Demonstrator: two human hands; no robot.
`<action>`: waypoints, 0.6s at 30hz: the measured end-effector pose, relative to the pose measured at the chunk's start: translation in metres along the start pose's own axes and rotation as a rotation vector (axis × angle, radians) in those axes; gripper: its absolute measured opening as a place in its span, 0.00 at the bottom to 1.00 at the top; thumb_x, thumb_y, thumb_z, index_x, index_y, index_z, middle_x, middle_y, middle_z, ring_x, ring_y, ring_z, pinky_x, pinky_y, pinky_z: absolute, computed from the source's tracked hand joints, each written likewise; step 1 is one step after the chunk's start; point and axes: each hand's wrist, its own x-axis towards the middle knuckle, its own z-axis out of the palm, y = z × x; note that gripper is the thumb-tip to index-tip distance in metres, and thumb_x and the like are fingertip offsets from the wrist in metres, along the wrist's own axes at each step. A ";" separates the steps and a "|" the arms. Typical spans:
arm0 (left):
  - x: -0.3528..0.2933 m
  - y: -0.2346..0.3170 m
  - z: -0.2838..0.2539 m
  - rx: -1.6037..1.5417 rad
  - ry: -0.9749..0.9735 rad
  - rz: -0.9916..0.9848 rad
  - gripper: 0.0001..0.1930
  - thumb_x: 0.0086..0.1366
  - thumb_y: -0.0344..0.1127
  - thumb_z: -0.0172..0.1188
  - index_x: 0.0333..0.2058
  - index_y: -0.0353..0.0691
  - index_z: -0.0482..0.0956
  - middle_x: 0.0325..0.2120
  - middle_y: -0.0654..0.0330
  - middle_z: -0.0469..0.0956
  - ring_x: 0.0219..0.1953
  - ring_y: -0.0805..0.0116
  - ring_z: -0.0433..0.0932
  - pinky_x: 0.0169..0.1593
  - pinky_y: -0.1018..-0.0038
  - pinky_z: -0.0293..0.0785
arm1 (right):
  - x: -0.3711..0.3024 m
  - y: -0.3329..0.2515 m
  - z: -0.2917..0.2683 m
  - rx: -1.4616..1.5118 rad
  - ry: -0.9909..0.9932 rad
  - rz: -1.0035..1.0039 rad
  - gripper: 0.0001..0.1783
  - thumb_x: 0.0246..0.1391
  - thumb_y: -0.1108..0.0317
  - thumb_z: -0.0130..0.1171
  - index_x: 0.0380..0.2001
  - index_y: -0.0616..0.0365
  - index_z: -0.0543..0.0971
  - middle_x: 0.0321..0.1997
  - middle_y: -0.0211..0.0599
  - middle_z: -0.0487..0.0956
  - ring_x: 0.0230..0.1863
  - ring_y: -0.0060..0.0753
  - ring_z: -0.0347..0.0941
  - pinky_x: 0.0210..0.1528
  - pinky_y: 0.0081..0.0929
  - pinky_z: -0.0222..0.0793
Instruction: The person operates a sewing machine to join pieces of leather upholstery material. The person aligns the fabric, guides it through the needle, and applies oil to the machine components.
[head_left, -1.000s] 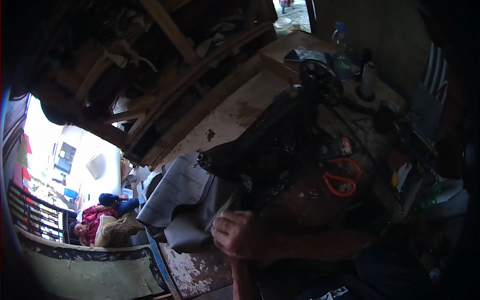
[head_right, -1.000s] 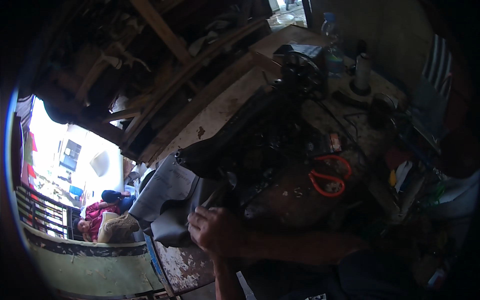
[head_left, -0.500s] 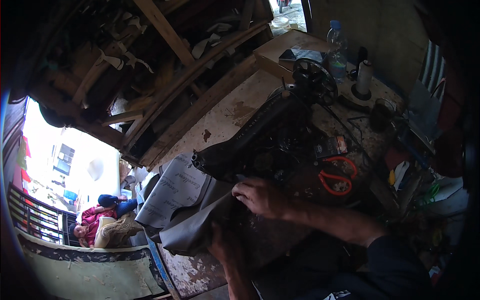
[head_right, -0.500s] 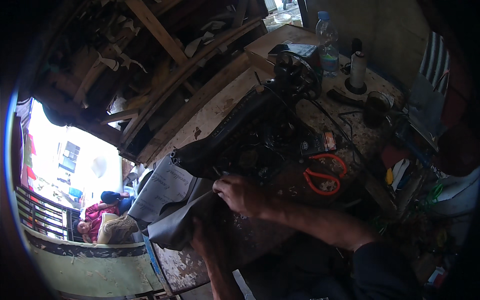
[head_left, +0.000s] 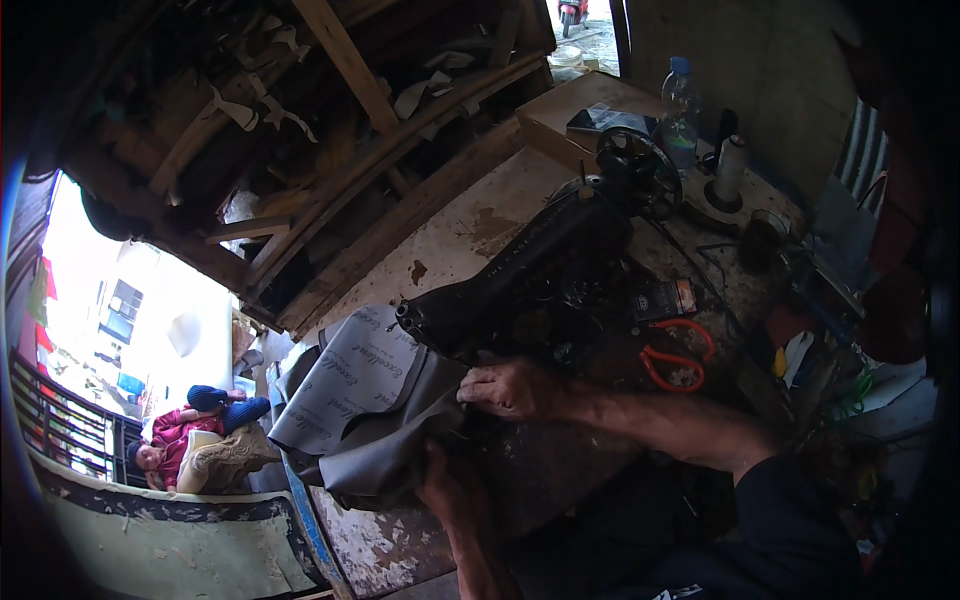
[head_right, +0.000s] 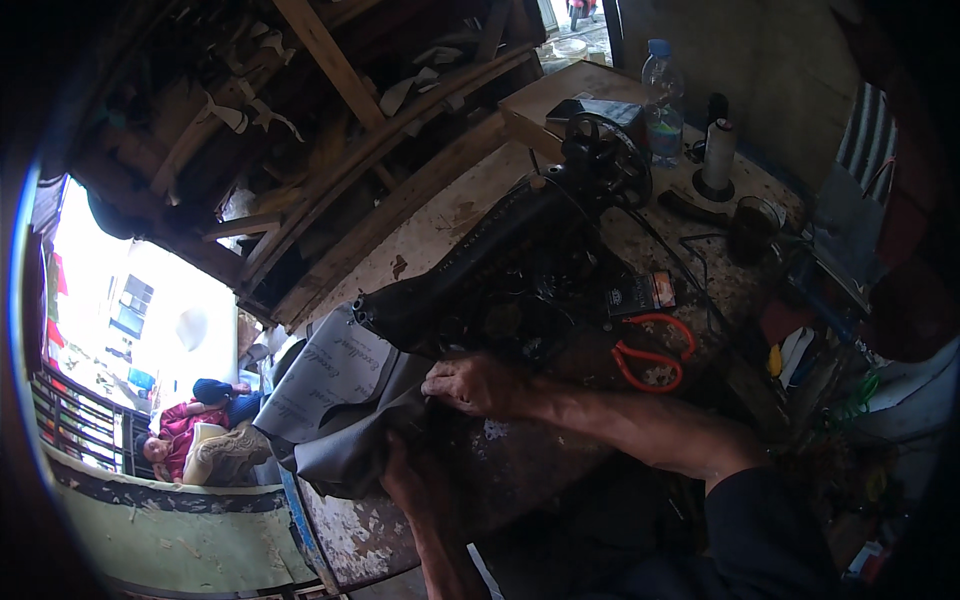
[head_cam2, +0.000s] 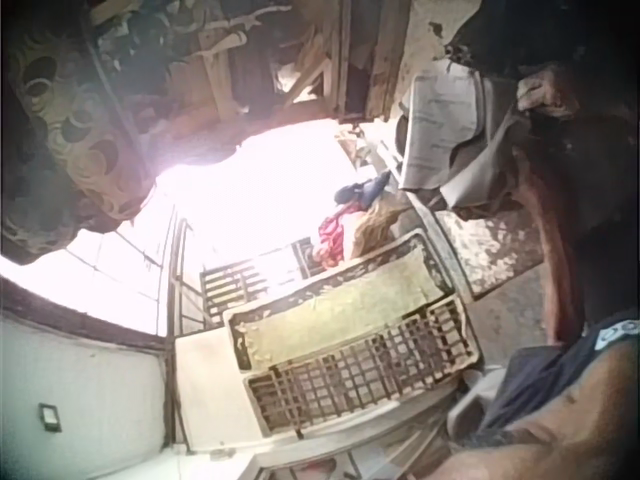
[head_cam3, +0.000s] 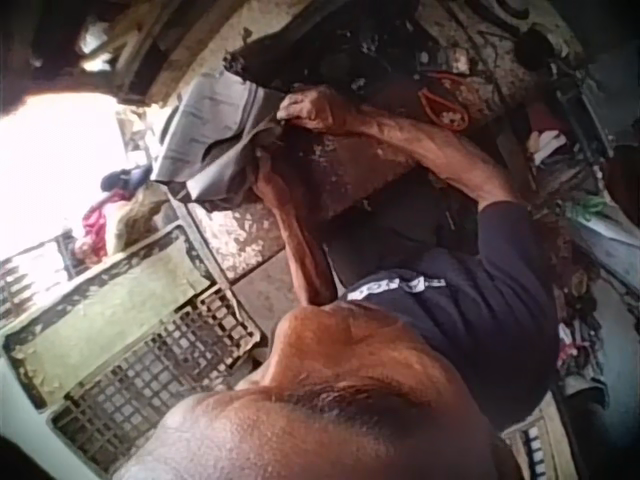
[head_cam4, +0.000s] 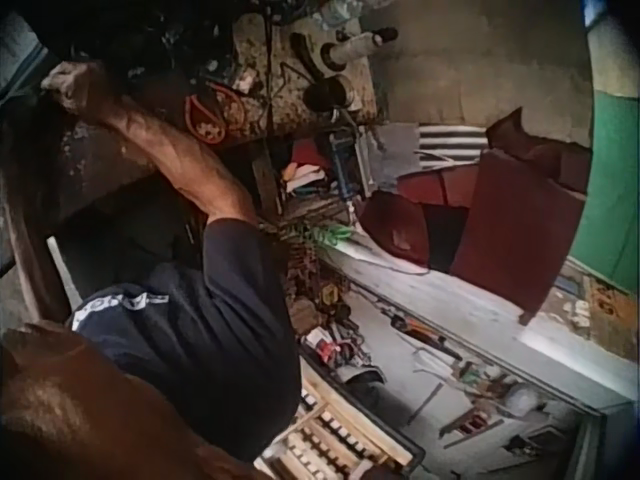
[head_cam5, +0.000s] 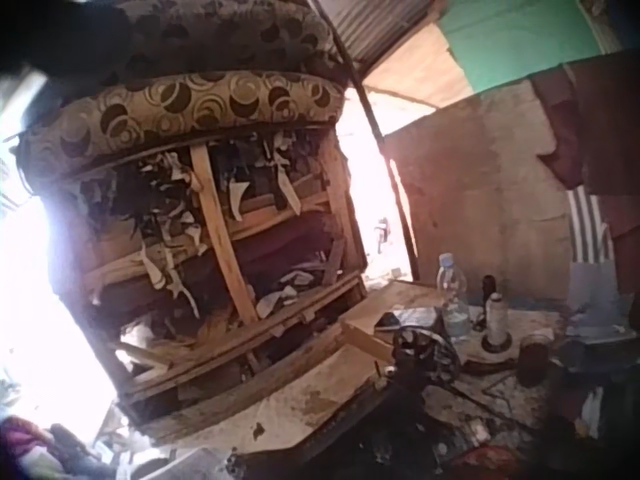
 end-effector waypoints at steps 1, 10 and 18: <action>0.001 -0.001 -0.002 -0.017 -0.013 -0.031 0.19 0.77 0.33 0.60 0.61 0.29 0.73 0.54 0.53 0.79 0.59 0.55 0.78 0.70 0.54 0.71 | 0.002 0.000 -0.001 0.019 -0.005 -0.012 0.12 0.62 0.72 0.67 0.48 0.57 0.87 0.51 0.39 0.86 0.51 0.46 0.85 0.53 0.38 0.83; -0.002 0.027 -0.005 0.547 0.101 0.057 0.21 0.71 0.30 0.69 0.58 0.25 0.78 0.54 0.51 0.81 0.57 0.55 0.80 0.66 0.59 0.73 | -0.007 0.002 -0.017 -0.092 -0.067 -0.112 0.10 0.61 0.73 0.66 0.45 0.61 0.85 0.49 0.40 0.85 0.49 0.45 0.84 0.52 0.38 0.82; 0.019 0.075 -0.028 1.206 -0.504 0.103 0.19 0.71 0.42 0.71 0.54 0.34 0.84 0.49 0.48 0.86 0.52 0.57 0.85 0.59 0.61 0.77 | -0.017 -0.003 -0.012 -0.198 -0.144 -0.164 0.17 0.51 0.75 0.63 0.45 0.61 0.86 0.47 0.43 0.86 0.53 0.44 0.83 0.57 0.38 0.81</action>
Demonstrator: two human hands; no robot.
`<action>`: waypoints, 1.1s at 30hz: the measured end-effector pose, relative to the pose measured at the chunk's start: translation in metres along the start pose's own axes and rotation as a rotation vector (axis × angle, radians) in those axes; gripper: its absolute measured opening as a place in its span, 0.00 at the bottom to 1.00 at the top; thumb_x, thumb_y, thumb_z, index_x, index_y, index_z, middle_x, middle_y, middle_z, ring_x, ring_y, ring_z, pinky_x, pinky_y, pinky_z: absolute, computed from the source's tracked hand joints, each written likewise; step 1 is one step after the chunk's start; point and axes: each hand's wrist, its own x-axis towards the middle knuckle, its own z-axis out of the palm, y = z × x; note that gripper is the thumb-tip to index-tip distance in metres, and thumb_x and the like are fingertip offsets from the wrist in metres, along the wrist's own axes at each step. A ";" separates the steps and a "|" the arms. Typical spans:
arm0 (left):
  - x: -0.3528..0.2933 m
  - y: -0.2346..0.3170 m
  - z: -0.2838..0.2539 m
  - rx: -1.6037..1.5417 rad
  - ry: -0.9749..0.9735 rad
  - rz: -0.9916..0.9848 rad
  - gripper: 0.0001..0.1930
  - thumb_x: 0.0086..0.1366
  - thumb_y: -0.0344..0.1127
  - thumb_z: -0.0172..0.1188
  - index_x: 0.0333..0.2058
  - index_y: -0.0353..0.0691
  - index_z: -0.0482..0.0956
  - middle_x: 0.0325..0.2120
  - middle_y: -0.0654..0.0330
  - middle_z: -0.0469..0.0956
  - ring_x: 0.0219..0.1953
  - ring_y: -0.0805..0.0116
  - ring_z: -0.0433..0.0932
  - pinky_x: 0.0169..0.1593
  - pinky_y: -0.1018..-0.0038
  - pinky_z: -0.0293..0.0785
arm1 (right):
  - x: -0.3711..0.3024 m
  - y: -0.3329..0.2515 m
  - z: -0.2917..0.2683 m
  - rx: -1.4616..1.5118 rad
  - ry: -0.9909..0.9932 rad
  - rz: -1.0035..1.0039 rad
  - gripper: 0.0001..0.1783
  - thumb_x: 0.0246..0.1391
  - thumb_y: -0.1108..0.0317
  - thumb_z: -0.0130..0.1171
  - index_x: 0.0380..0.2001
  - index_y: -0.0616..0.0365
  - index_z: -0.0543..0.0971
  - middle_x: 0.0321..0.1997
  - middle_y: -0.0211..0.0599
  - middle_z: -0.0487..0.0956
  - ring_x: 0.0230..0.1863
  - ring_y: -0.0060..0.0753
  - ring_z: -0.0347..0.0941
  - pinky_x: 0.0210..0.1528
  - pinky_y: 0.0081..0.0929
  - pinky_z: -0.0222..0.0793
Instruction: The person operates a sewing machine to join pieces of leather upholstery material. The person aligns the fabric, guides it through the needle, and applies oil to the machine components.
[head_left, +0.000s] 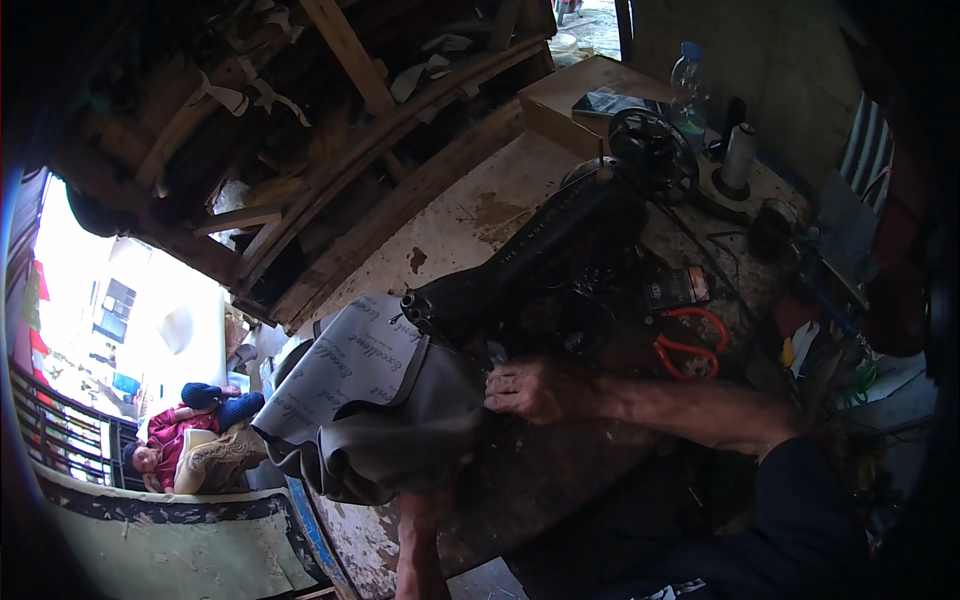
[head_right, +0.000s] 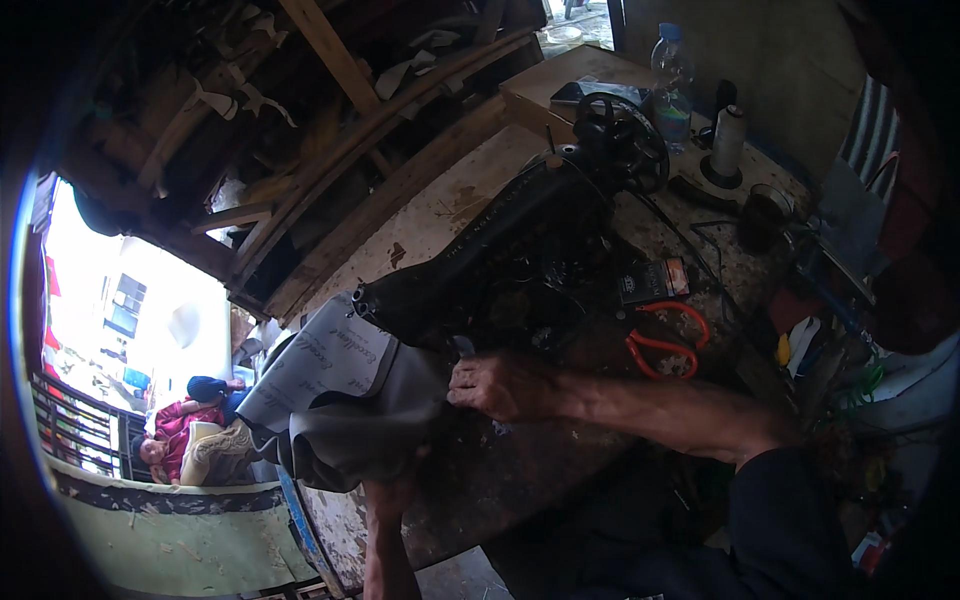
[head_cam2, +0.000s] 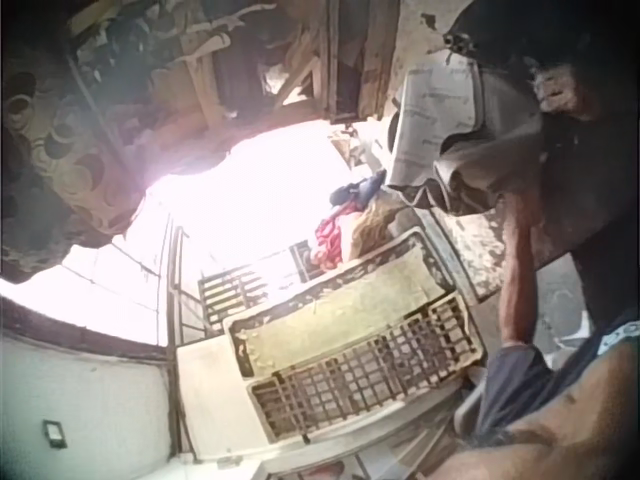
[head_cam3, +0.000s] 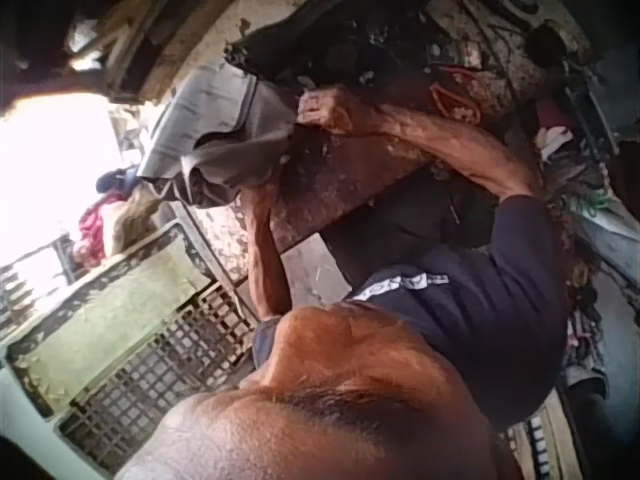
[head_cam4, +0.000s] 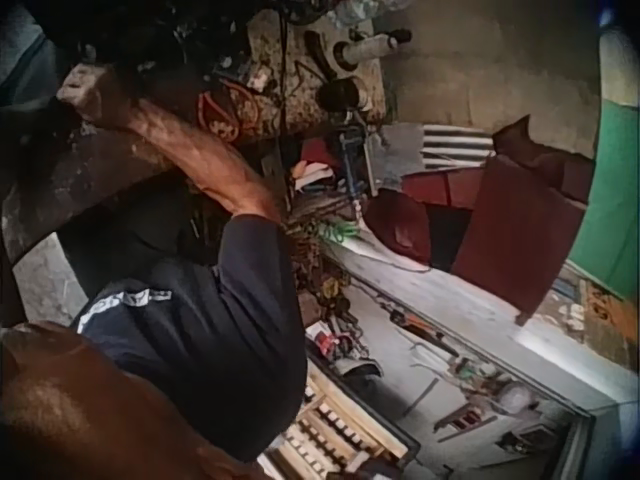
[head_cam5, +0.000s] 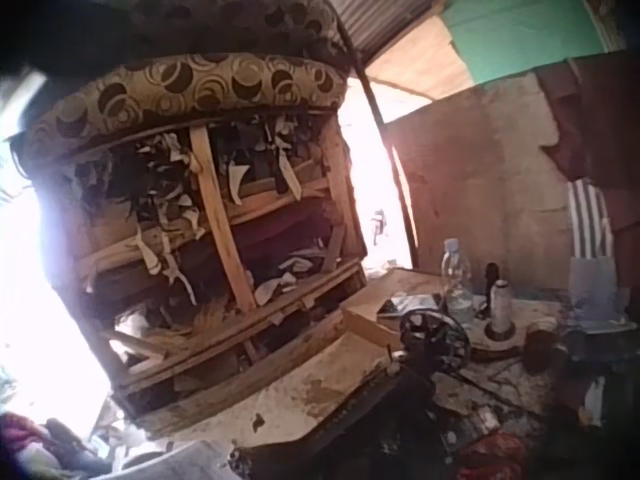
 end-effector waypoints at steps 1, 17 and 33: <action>-0.001 0.012 -0.005 0.013 -0.082 -0.031 0.19 0.70 0.44 0.73 0.52 0.36 0.86 0.46 0.49 0.87 0.49 0.59 0.86 0.56 0.62 0.80 | -0.001 -0.002 -0.001 -0.042 -0.011 -0.011 0.17 0.51 0.74 0.62 0.46 0.61 0.86 0.46 0.42 0.86 0.53 0.44 0.83 0.59 0.38 0.79; 0.079 0.049 0.012 0.668 -0.383 0.482 0.24 0.73 0.42 0.58 0.65 0.45 0.80 0.67 0.57 0.78 0.67 0.47 0.73 0.68 0.53 0.66 | -0.015 -0.042 -0.008 -0.224 -0.057 0.169 0.18 0.52 0.62 0.64 0.45 0.57 0.87 0.47 0.33 0.80 0.53 0.37 0.75 0.65 0.39 0.71; 0.064 0.040 0.026 0.697 -0.463 0.413 0.24 0.69 0.40 0.59 0.63 0.45 0.82 0.71 0.61 0.74 0.65 0.39 0.67 0.70 0.48 0.58 | -0.033 -0.065 -0.056 -0.128 0.030 0.279 0.17 0.56 0.67 0.64 0.48 0.62 0.85 0.49 0.40 0.82 0.52 0.36 0.79 0.54 0.38 0.79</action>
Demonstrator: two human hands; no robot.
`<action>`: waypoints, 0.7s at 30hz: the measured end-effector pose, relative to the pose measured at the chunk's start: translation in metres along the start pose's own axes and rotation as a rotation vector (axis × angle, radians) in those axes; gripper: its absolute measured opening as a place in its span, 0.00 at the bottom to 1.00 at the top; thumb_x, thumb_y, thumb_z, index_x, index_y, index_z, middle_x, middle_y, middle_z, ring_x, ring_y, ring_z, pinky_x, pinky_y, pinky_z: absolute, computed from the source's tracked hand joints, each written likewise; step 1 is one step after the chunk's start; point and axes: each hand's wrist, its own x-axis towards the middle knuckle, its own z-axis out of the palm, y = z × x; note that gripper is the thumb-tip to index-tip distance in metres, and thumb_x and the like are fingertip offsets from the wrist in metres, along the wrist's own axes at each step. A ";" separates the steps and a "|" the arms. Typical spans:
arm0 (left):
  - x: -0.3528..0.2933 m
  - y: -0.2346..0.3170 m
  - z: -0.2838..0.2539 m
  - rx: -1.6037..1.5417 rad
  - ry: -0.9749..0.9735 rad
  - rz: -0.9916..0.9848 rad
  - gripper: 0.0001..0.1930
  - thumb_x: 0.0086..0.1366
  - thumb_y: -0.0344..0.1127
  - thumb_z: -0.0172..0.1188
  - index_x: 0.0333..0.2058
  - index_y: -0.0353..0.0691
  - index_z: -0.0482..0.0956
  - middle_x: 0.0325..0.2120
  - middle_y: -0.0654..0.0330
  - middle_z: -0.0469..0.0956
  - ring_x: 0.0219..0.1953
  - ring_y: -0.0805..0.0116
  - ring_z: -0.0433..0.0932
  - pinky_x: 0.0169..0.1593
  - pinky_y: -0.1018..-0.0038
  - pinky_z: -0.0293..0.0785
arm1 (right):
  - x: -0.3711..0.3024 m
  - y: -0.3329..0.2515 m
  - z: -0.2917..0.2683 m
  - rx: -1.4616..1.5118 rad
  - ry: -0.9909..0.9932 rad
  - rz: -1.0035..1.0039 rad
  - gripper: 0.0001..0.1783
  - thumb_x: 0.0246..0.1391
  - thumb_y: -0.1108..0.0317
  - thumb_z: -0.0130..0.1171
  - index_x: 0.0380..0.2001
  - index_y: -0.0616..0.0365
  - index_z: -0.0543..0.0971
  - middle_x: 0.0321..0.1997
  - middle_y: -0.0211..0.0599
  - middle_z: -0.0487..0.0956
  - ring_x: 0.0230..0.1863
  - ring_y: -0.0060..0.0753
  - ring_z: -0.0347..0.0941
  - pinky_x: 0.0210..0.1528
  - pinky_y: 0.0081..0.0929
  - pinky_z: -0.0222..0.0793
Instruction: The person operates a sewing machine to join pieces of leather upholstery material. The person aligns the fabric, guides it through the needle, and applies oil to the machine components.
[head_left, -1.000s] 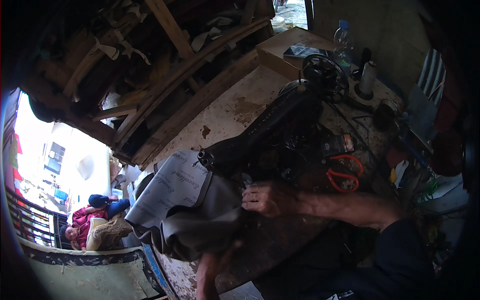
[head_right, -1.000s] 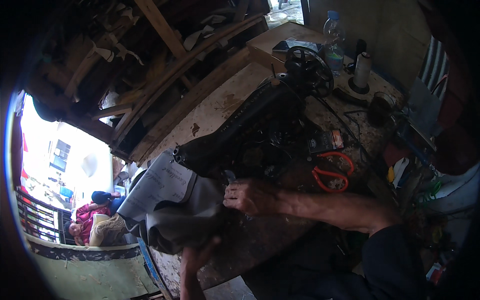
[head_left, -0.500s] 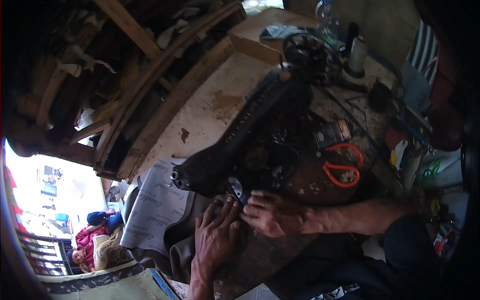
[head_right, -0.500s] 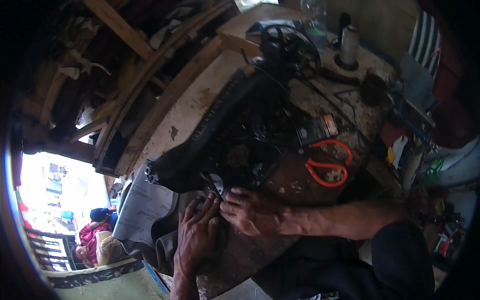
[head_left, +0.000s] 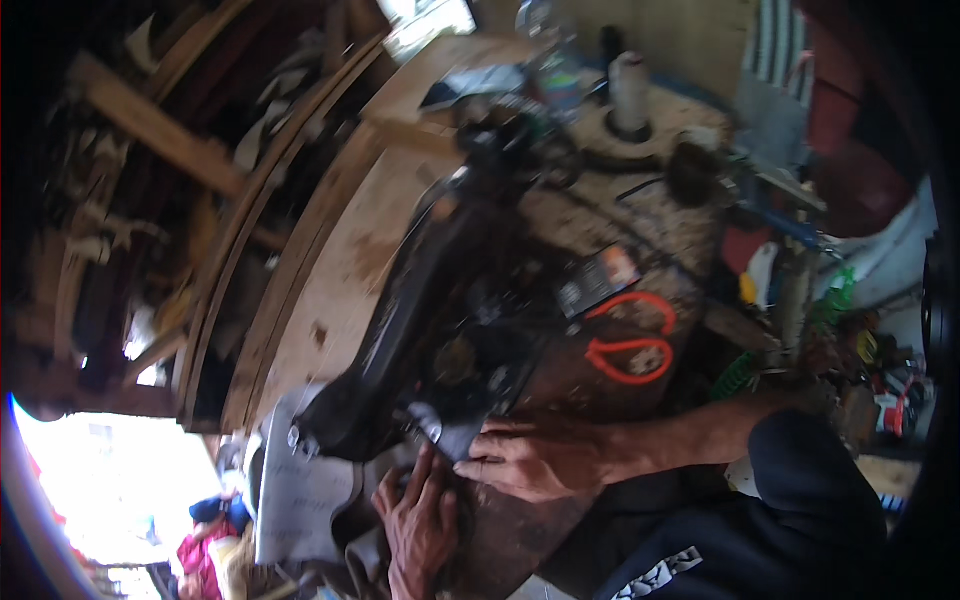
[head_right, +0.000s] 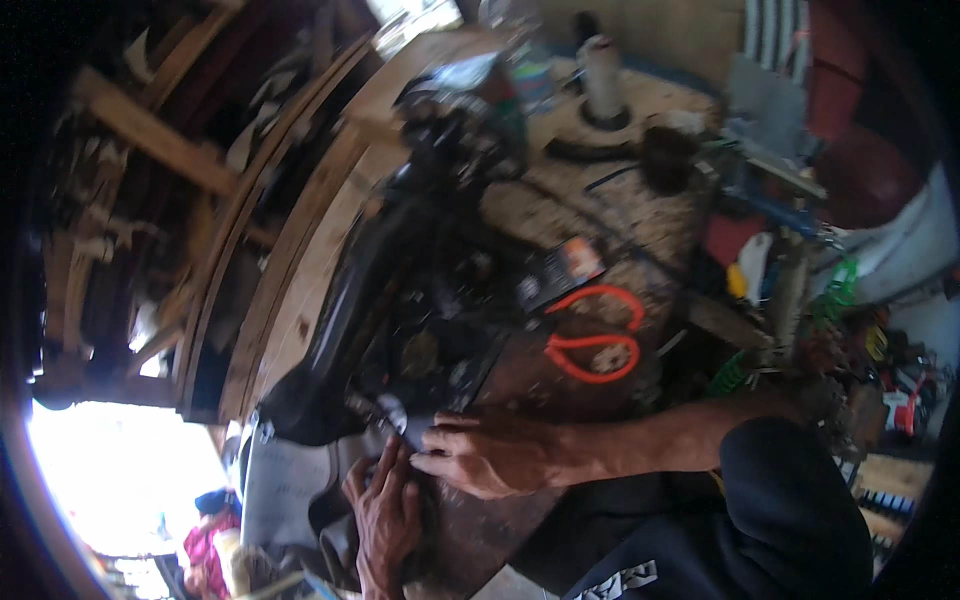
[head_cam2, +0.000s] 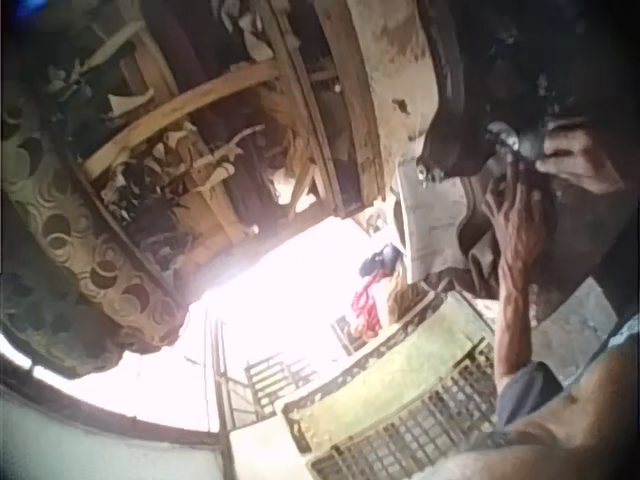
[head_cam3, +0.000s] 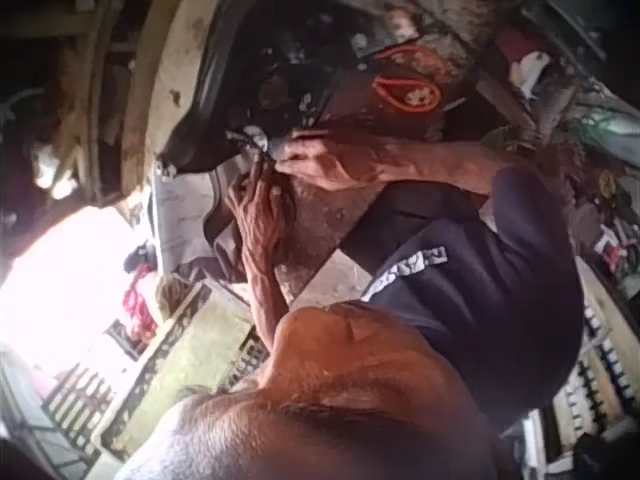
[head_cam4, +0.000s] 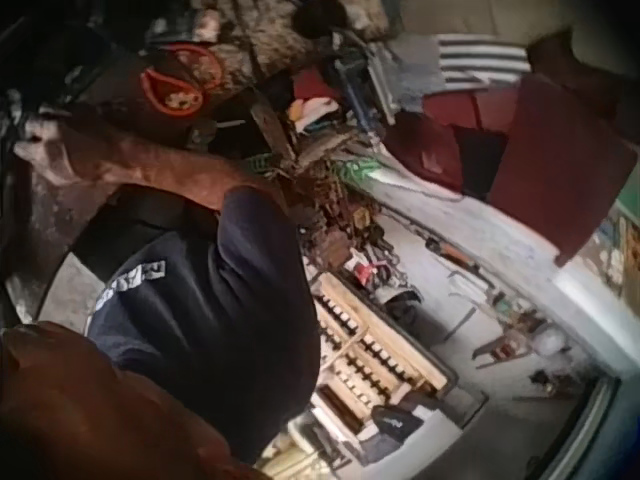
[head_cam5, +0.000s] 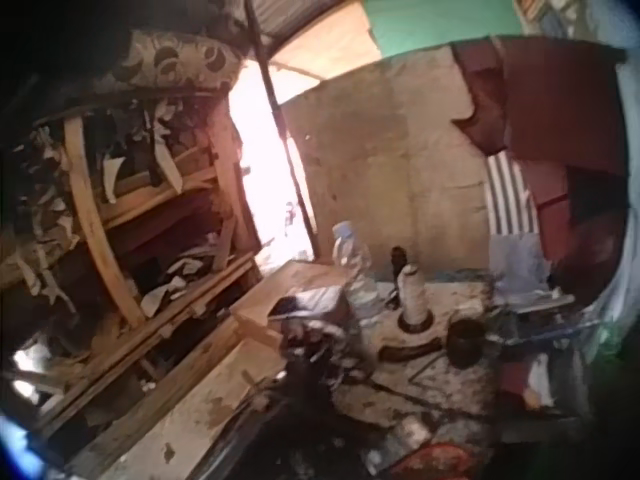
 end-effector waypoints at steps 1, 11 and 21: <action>-0.009 -0.006 0.007 0.009 0.037 0.000 0.24 0.69 0.40 0.59 0.63 0.44 0.82 0.71 0.61 0.74 0.65 0.39 0.67 0.71 0.48 0.57 | 0.000 0.002 -0.027 -0.028 0.057 0.069 0.16 0.57 0.68 0.64 0.47 0.61 0.85 0.47 0.40 0.82 0.49 0.37 0.79 0.48 0.39 0.80; -0.001 0.011 0.015 -0.085 0.130 -0.083 0.23 0.71 0.39 0.57 0.62 0.41 0.81 0.70 0.60 0.75 0.66 0.42 0.67 0.72 0.50 0.55 | -0.004 0.178 -0.235 -0.721 0.538 0.913 0.20 0.66 0.59 0.63 0.53 0.61 0.84 0.56 0.52 0.85 0.57 0.57 0.82 0.60 0.44 0.76; -0.011 -0.001 0.015 -0.094 0.167 -0.065 0.23 0.74 0.41 0.58 0.65 0.45 0.80 0.71 0.63 0.74 0.66 0.45 0.68 0.73 0.52 0.55 | 0.059 0.167 -0.203 -0.415 0.846 0.731 0.30 0.72 0.42 0.54 0.55 0.59 0.86 0.51 0.55 0.88 0.54 0.57 0.85 0.60 0.42 0.75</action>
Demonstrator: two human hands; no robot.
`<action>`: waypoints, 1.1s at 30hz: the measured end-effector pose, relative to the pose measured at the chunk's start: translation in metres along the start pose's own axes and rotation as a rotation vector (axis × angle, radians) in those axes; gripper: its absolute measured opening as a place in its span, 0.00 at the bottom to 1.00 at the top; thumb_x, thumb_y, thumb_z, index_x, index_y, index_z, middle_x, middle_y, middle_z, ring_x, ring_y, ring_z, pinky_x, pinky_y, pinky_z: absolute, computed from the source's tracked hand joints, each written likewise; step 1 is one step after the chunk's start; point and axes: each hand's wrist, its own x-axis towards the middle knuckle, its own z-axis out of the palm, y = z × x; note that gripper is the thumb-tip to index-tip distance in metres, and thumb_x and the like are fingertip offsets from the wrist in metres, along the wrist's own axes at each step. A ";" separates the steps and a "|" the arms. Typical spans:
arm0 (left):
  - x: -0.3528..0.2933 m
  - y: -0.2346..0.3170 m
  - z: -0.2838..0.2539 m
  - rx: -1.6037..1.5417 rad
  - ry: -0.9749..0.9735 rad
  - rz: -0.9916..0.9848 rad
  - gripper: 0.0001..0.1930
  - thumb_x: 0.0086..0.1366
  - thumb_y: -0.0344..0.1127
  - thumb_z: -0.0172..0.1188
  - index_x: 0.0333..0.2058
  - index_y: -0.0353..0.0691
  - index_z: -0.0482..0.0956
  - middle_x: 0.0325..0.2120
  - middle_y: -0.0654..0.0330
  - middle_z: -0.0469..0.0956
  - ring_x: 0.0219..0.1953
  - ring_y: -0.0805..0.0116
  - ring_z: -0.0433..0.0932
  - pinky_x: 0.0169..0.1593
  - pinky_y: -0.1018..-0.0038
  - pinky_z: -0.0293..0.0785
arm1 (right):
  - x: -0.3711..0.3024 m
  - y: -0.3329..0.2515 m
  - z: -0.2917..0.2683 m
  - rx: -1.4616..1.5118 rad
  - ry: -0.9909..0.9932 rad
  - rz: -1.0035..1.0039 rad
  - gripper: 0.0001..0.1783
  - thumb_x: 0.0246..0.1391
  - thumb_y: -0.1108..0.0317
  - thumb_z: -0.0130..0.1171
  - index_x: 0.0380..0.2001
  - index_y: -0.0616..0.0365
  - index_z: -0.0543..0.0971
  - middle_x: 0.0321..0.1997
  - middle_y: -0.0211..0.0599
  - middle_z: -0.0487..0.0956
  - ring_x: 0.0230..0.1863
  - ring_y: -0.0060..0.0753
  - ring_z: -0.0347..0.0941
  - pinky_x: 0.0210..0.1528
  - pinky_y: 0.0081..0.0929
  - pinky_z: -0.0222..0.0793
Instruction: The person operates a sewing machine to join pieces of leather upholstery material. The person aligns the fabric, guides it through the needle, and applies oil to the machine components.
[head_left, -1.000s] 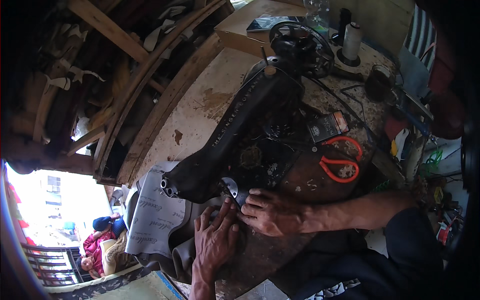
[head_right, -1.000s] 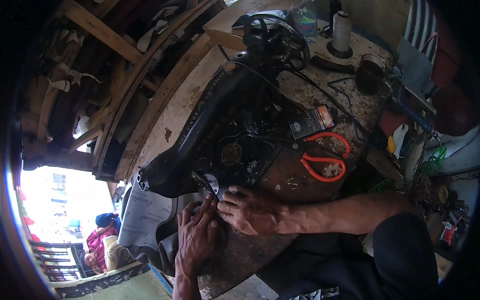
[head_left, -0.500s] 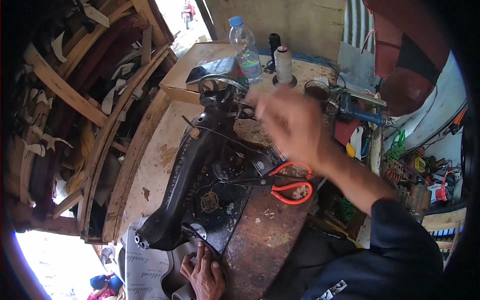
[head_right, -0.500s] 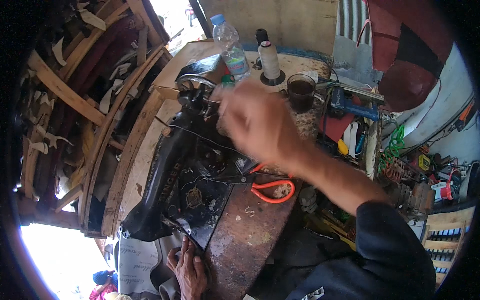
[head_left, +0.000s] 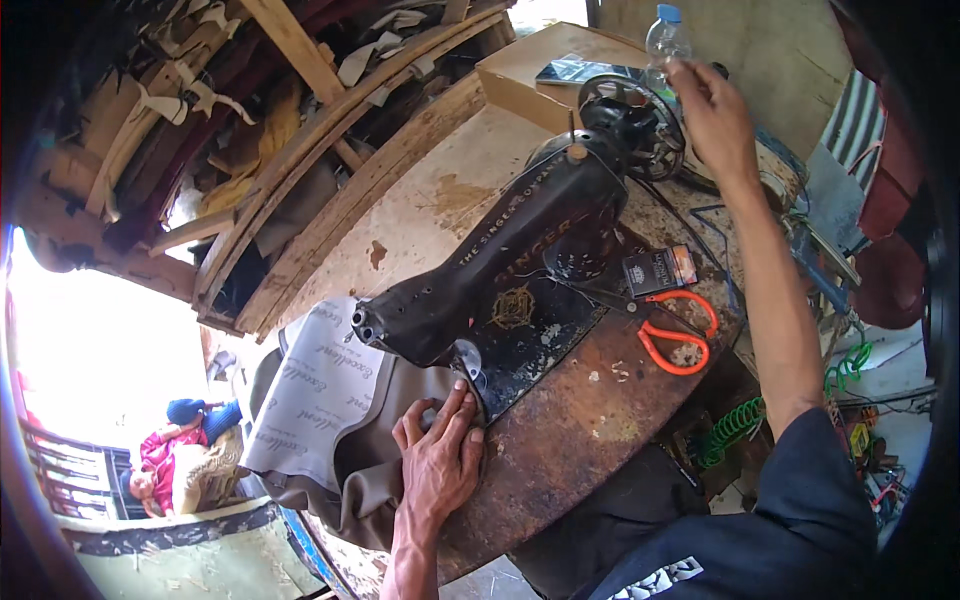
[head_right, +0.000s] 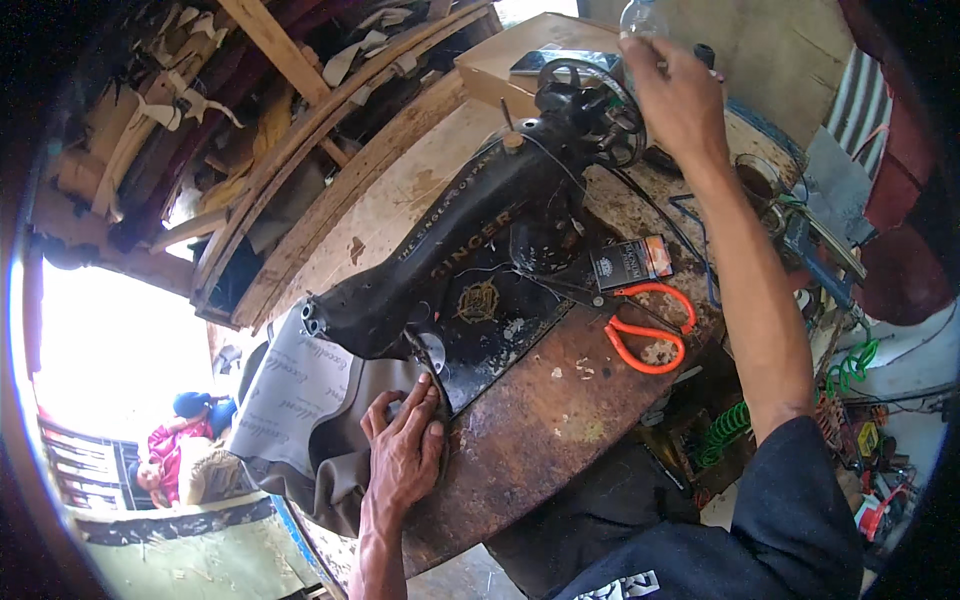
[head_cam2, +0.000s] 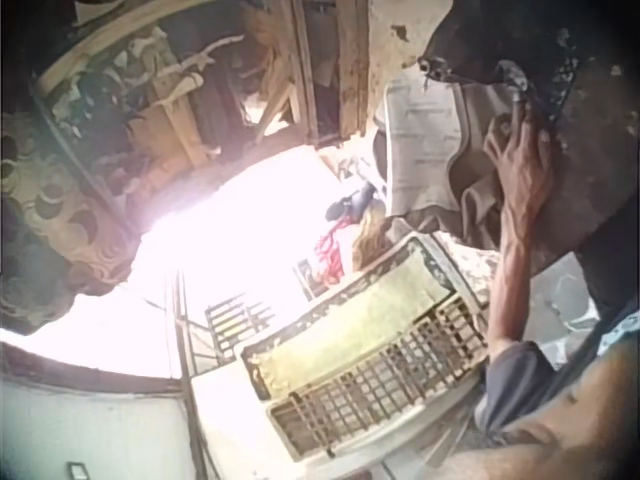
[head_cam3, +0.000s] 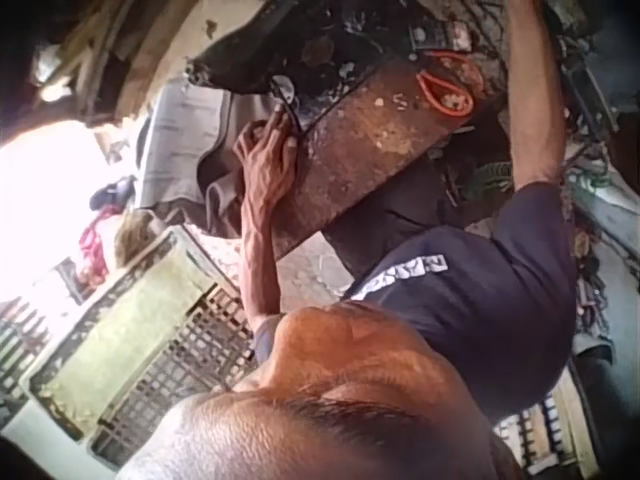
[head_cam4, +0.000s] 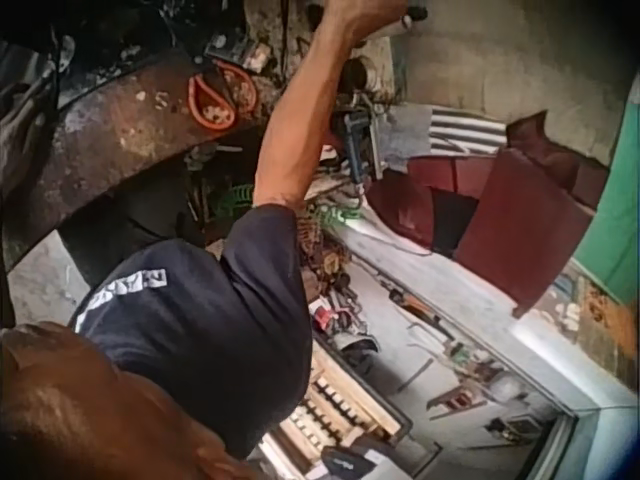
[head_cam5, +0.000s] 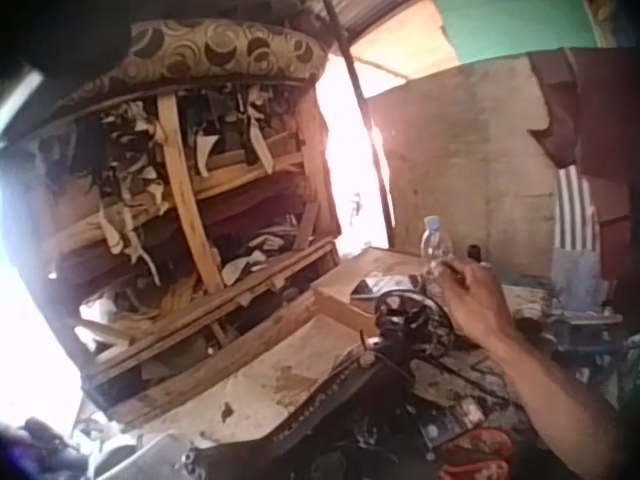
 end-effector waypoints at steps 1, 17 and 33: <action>-0.002 0.001 0.000 0.000 -0.005 -0.002 0.23 0.75 0.41 0.58 0.65 0.45 0.79 0.71 0.63 0.74 0.66 0.45 0.68 0.73 0.52 0.55 | 0.008 -0.017 -0.006 -0.052 -0.163 -0.017 0.34 0.73 0.39 0.50 0.55 0.61 0.85 0.53 0.56 0.87 0.56 0.58 0.83 0.61 0.43 0.75; -0.001 -0.001 0.006 -0.017 -0.002 0.019 0.24 0.74 0.42 0.56 0.66 0.47 0.78 0.74 0.65 0.70 0.68 0.44 0.66 0.73 0.48 0.53 | 0.035 -0.035 0.009 -0.141 -0.582 -0.063 0.41 0.75 0.35 0.47 0.43 0.71 0.81 0.47 0.51 0.82 0.49 0.37 0.77 0.57 0.38 0.70; -0.003 0.000 0.007 -0.028 0.009 -0.019 0.23 0.71 0.40 0.59 0.63 0.47 0.81 0.72 0.63 0.73 0.68 0.43 0.65 0.74 0.51 0.52 | -0.014 -0.015 -0.008 -0.073 -0.234 0.143 0.38 0.75 0.38 0.44 0.41 0.68 0.84 0.44 0.67 0.84 0.53 0.74 0.79 0.58 0.59 0.71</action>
